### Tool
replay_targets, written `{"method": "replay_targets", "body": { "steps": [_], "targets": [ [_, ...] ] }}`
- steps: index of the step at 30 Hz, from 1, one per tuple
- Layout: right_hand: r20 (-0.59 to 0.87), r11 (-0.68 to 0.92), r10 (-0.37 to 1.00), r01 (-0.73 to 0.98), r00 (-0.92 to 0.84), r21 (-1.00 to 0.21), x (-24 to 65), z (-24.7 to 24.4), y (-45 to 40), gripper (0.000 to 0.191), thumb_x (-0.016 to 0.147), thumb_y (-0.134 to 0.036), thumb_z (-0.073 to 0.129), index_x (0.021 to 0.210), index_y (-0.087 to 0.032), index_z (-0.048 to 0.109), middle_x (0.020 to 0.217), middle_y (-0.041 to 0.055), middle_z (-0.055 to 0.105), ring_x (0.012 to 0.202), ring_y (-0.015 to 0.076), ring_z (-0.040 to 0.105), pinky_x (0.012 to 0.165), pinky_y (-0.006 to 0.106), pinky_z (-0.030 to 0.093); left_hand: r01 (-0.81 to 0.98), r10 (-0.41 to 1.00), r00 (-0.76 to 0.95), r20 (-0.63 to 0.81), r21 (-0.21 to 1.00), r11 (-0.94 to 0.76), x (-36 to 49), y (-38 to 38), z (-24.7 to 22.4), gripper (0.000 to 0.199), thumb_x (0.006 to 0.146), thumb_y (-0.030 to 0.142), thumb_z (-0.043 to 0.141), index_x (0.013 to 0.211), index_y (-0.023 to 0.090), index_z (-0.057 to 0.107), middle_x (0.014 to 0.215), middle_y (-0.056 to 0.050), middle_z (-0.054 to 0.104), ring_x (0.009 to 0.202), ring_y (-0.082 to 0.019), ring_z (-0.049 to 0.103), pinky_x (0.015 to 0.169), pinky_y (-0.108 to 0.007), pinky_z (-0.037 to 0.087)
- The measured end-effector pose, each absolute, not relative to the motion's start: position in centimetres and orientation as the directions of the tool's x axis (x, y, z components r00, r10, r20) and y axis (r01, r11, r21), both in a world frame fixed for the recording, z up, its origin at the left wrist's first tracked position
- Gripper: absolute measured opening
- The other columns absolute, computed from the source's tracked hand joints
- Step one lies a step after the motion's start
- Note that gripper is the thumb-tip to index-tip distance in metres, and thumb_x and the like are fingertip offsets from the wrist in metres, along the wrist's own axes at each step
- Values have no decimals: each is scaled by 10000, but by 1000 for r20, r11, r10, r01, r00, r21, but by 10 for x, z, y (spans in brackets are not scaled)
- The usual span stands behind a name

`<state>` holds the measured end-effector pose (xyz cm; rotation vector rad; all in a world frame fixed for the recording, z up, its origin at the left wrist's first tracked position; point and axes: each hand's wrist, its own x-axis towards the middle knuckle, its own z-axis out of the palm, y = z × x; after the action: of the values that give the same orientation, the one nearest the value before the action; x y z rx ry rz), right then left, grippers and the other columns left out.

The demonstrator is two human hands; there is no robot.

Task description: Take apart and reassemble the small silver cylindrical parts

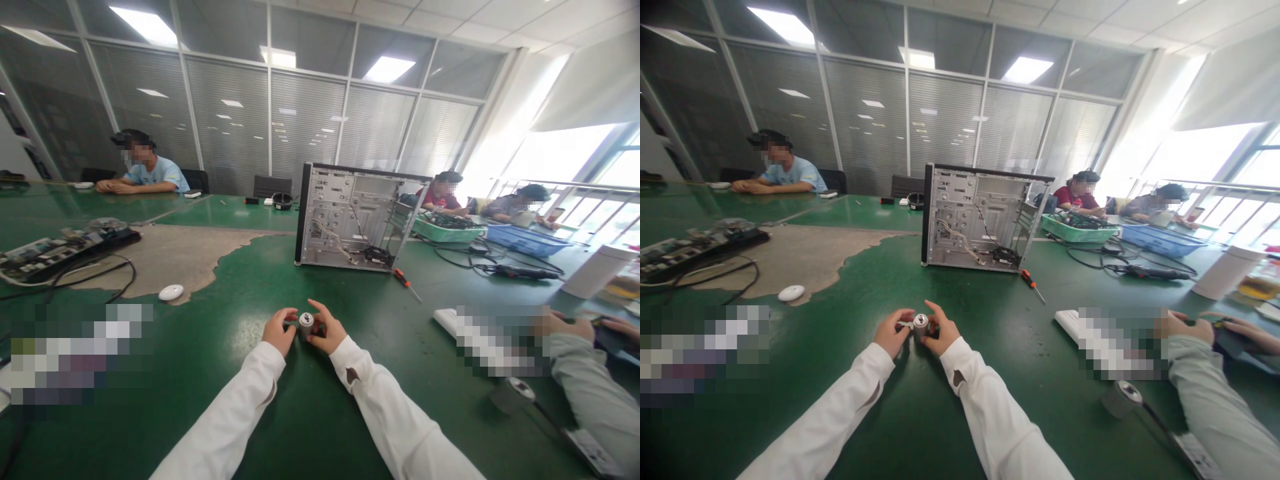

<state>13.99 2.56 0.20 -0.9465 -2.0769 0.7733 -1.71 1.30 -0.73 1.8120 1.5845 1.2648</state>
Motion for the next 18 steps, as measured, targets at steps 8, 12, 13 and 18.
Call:
{"method": "replay_targets", "body": {
  "steps": [8, 12, 13, 18],
  "targets": [
    [402, 599, 777, 376, -484, -707, 139, 8, 19, 690, 567, -126, 505, 1199, -267, 266, 989, 9, 526, 540, 64, 431, 496, 203, 391, 558, 934, -55, 352, 787, -264, -18, 14, -9, 353, 599, 27, 421, 903, 175, 524, 842, -26, 603, 804, -132, 563, 731, -285, 442],
    [419, 602, 785, 403, -457, -689, 140, 6, 19, 640, 578, -176, 541, 1171, -261, 317, 908, -1, 542, 532, 66, 427, 490, 204, 390, 554, 936, -50, 348, 789, -264, -18, 14, -9, 352, 603, 28, 420, 905, 177, 523, 832, -24, 604, 801, -132, 562, 730, -282, 441],
    [434, 607, 786, 416, -440, -677, 139, 5, 19, 633, 571, -190, 556, 1160, -253, 332, 892, 3, 540, 563, 79, 442, 499, 207, 393, 553, 936, -51, 347, 790, -263, -18, 14, -9, 350, 603, 29, 421, 903, 177, 524, 829, -23, 605, 799, -133, 562, 731, -283, 440],
    [523, 659, 752, 465, -402, -591, 135, 5, 18, 443, 577, -210, 571, 1005, -208, 458, 887, 29, 532, 693, 127, 465, 595, 247, 408, 545, 938, -51, 344, 796, -262, -18, 15, -11, 344, 598, 26, 432, 893, 174, 530, 819, -23, 606, 789, -134, 560, 736, -281, 434]
  ]
}}
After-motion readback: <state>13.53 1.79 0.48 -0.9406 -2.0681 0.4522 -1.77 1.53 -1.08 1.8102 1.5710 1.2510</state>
